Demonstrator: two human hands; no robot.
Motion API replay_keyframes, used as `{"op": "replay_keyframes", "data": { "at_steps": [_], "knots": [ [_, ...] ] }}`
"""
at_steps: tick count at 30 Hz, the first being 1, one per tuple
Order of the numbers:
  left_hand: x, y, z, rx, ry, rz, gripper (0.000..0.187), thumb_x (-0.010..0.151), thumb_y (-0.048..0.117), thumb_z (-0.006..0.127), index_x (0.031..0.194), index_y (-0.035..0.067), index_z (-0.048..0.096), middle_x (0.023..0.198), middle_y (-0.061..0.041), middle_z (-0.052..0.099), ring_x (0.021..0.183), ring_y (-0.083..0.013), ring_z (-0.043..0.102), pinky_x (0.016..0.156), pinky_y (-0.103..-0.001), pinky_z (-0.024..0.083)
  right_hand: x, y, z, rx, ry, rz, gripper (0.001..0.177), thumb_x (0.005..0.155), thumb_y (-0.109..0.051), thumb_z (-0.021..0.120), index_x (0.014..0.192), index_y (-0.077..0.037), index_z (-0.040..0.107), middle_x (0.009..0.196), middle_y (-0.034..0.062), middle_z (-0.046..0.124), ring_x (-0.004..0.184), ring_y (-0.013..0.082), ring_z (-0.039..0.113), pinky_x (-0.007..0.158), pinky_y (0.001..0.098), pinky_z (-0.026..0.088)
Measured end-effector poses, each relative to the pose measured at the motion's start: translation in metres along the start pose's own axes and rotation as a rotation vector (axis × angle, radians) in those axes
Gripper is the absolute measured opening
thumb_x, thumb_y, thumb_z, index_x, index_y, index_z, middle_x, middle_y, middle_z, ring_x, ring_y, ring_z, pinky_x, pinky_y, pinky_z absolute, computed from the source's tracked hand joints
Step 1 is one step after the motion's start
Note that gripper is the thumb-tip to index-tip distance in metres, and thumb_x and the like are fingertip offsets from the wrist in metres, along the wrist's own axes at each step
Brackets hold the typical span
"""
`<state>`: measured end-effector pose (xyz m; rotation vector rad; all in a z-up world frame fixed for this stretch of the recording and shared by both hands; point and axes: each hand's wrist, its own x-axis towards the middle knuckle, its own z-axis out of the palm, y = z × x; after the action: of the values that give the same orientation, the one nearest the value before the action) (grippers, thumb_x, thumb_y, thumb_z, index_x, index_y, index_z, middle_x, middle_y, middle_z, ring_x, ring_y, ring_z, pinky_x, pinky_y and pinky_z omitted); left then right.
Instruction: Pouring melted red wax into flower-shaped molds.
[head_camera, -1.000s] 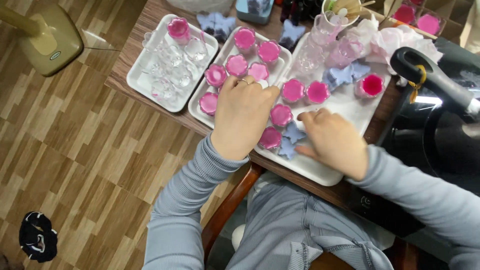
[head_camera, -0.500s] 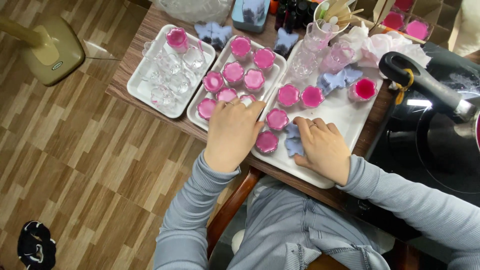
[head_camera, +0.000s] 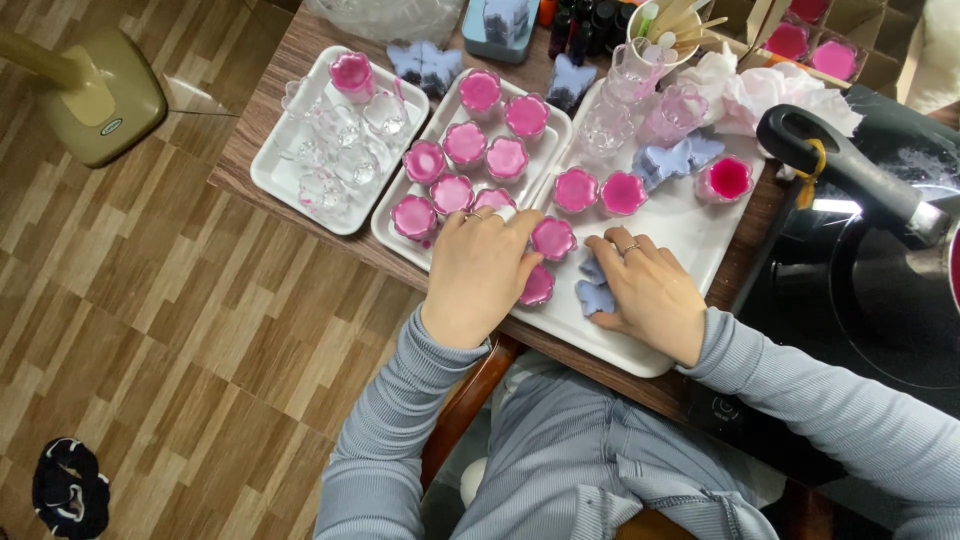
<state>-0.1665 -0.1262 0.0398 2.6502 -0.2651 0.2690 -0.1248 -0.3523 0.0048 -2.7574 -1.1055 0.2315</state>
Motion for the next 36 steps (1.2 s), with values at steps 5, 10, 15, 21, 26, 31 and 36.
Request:
{"op": "replay_keyframes", "data": {
  "at_steps": [5,10,15,21,26,31,36],
  "knots": [
    [0.004,0.003,-0.001,-0.006,-0.021,-0.002,0.037,0.082,0.024,0.081,0.113,0.011,0.068,0.078,-0.010,0.069,0.084,-0.0300,0.067,0.077,-0.045,0.047,0.002,0.001,0.005,0.024,-0.017,-0.032,0.066,0.064,-0.030,0.086,0.122,-0.011,0.059,0.120,0.0142,0.056,0.099,0.0320,0.060,0.082,0.0432,0.052],
    [0.004,-0.002,-0.003,-0.018,0.051,0.020,0.041,0.080,0.024,0.080,0.117,0.010,0.068,0.081,-0.010,0.069,0.087,-0.0308,0.068,0.076,-0.044,0.046,0.000,0.009,0.011,0.068,-0.087,-0.028,0.064,0.063,-0.026,0.084,0.119,-0.008,0.060,0.122,0.0182,0.054,0.096,0.0344,0.059,0.086,0.0441,0.052],
    [0.019,-0.013,-0.019,0.024,0.052,-0.012,0.044,0.081,0.028,0.082,0.118,0.010,0.069,0.079,-0.014,0.068,0.080,-0.0333,0.067,0.075,-0.046,0.047,0.000,0.009,0.006,0.058,-0.112,-0.011,0.062,0.062,-0.024,0.084,0.117,-0.007,0.060,0.122,0.0197,0.054,0.096,0.0374,0.059,0.086,0.0454,0.052],
    [0.066,-0.052,-0.025,0.098,0.173,-0.015,0.042,0.083,0.031,0.084,0.116,0.010,0.065,0.088,-0.015,0.069,0.080,-0.0362,0.067,0.070,-0.049,0.049,0.005,0.009,-0.030,0.123,-0.106,-0.029,0.061,0.060,-0.020,0.084,0.115,-0.005,0.061,0.122,0.0248,0.055,0.095,0.0431,0.059,0.084,0.0474,0.053],
    [0.150,-0.116,0.024,0.100,0.445,0.096,0.051,0.072,0.031,0.089,0.111,0.007,0.066,0.089,-0.015,0.070,0.083,-0.0373,0.068,0.068,-0.050,0.051,0.033,0.001,-0.087,0.278,-0.058,-0.045,0.051,0.066,-0.021,0.082,0.112,-0.008,0.064,0.116,0.0202,0.059,0.096,0.0381,0.063,0.084,0.0455,0.053],
    [0.237,-0.157,0.097,0.240,0.224,-0.190,0.036,0.071,0.037,0.087,0.092,0.011,0.074,0.089,-0.015,0.074,0.085,-0.0360,0.071,0.071,-0.050,0.055,0.071,-0.005,-0.118,0.271,0.209,-0.176,0.058,0.068,-0.023,0.086,0.118,-0.004,0.062,0.122,0.0233,0.056,0.107,0.0395,0.059,0.091,0.0451,0.051],
    [0.266,-0.173,0.129,0.299,0.216,-0.381,0.035,0.070,0.028,0.084,0.098,0.011,0.071,0.101,-0.016,0.072,0.096,-0.0371,0.070,0.077,-0.047,0.058,0.110,0.015,-0.102,0.233,0.277,-0.151,0.060,0.070,-0.025,0.089,0.119,-0.003,0.062,0.121,0.0237,0.055,0.105,0.0401,0.057,0.091,0.0467,0.049]
  ]
}}
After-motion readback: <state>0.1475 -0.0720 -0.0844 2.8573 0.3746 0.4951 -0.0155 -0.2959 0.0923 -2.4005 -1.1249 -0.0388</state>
